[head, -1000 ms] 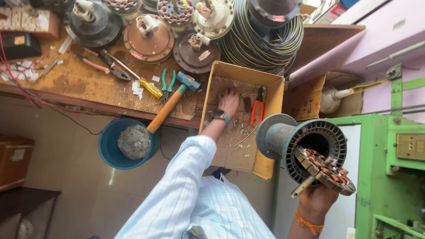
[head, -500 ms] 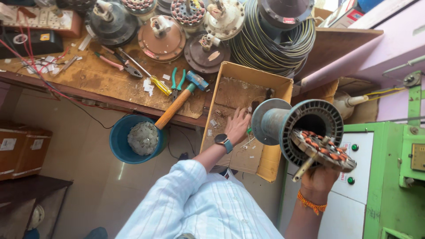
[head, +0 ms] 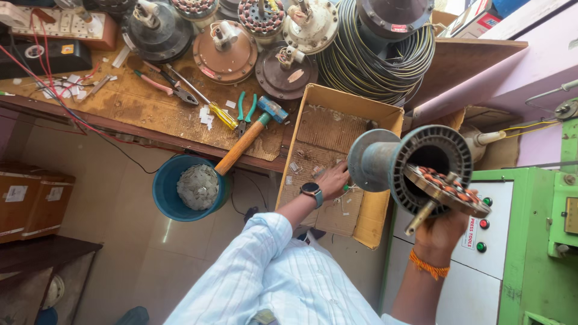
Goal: The person works on a motor stator assembly, using a screwdriver to adjust internal components and scissors to cut small white insulating pieces. They repeatedly insert the cut pieces into the stator slots and adjust the assembly with both hands.
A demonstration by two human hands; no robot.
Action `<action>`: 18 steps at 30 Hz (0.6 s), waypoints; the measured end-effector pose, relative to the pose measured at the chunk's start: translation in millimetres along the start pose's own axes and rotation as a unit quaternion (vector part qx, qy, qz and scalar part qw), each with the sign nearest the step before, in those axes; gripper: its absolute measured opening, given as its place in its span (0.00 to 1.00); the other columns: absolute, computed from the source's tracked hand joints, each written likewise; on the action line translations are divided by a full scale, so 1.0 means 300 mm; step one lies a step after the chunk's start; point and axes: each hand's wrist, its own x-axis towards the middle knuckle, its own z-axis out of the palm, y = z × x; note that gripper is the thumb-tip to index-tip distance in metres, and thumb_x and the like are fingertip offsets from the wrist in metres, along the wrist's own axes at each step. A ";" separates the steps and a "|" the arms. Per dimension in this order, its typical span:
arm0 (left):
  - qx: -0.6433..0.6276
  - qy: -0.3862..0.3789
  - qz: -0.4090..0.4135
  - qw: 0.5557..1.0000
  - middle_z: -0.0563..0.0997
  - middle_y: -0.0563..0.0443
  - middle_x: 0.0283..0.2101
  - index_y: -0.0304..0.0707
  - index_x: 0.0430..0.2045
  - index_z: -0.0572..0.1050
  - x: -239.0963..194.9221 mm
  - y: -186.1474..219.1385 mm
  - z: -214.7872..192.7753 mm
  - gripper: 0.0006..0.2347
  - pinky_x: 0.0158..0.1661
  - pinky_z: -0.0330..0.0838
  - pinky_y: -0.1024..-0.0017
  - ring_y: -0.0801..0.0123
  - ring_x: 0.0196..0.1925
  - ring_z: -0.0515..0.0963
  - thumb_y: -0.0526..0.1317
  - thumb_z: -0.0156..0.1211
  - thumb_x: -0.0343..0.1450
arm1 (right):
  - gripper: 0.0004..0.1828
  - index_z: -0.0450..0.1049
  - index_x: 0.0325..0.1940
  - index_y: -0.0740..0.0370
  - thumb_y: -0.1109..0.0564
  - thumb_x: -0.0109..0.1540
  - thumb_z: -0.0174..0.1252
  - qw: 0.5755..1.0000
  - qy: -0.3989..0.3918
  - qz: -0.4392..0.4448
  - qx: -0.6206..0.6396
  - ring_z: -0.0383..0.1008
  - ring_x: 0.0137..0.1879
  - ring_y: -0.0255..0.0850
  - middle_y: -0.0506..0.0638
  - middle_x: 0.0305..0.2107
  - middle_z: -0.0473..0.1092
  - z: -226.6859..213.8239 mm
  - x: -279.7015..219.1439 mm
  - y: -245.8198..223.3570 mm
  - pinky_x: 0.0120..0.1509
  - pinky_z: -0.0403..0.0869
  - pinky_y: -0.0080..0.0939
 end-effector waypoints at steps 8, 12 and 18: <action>-0.027 -0.074 -0.114 0.990 0.81 0.37 0.41 0.35 0.50 0.69 -0.244 0.258 -0.289 0.11 0.46 0.74 0.52 0.47 0.46 0.81 0.32 0.56 0.73 | 0.18 0.65 0.62 0.62 0.47 0.77 0.45 0.996 0.009 0.053 -0.071 0.76 0.57 0.44 0.55 0.53 0.72 0.002 0.172 0.252 0.65 0.77 0.49; -0.351 -0.028 -0.105 0.930 0.84 0.45 0.37 0.32 0.43 0.69 -0.373 0.324 -0.493 0.07 0.40 0.77 0.66 0.64 0.39 0.86 0.36 0.57 0.75 | 0.19 0.65 0.55 0.65 0.45 0.74 0.43 0.984 0.029 0.107 -0.137 0.78 0.50 0.44 0.56 0.46 0.73 -0.011 0.266 0.405 0.55 0.79 0.49; -0.411 0.192 -0.212 0.866 0.84 0.49 0.34 0.33 0.37 0.69 -0.557 0.312 -0.626 0.03 0.38 0.79 0.74 0.72 0.36 0.85 0.34 0.53 0.75 | 0.21 0.71 0.47 0.68 0.47 0.75 0.43 0.976 -0.031 0.079 -0.201 0.78 0.46 0.41 0.55 0.41 0.75 -0.032 0.409 0.558 0.55 0.78 0.42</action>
